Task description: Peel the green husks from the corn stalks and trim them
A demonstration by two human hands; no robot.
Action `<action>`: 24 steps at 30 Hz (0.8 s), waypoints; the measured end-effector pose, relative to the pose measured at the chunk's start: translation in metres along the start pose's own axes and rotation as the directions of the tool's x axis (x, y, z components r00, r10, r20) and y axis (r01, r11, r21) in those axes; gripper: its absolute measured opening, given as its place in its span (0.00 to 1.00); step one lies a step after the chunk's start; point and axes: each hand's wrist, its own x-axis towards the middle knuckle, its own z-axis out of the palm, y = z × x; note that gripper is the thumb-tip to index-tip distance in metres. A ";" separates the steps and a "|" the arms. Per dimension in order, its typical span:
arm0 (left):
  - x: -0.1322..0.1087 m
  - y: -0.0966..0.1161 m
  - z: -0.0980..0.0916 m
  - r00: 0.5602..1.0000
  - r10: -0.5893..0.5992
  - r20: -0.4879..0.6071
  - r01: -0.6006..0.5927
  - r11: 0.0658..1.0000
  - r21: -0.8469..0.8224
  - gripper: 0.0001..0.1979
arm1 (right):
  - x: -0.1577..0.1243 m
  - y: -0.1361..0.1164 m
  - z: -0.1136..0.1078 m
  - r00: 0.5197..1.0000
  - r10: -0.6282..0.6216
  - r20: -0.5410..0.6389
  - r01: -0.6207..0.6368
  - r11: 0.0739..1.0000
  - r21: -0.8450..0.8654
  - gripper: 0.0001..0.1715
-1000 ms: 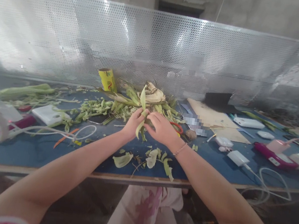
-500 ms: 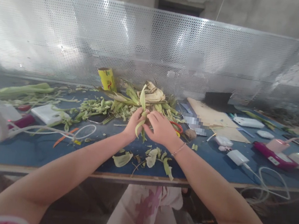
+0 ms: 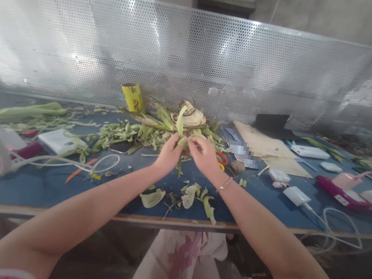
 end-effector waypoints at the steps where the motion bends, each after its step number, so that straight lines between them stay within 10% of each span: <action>1: 0.000 0.001 0.000 1.000 -0.006 0.001 0.006 1.000 0.001 0.11 | 0.001 0.001 0.001 0.999 0.044 0.008 -0.044 0.998 0.047 0.11; 14: 0.000 -0.005 0.004 0.991 -0.122 0.047 0.129 0.970 -0.204 0.08 | -0.001 -0.008 -0.003 0.988 0.139 0.071 -0.152 0.959 0.241 0.07; 24: 0.000 0.000 0.001 0.952 -0.277 0.132 0.306 0.819 -0.486 0.12 | -0.001 -0.007 -0.009 0.951 -0.117 0.285 0.075 0.985 0.154 0.06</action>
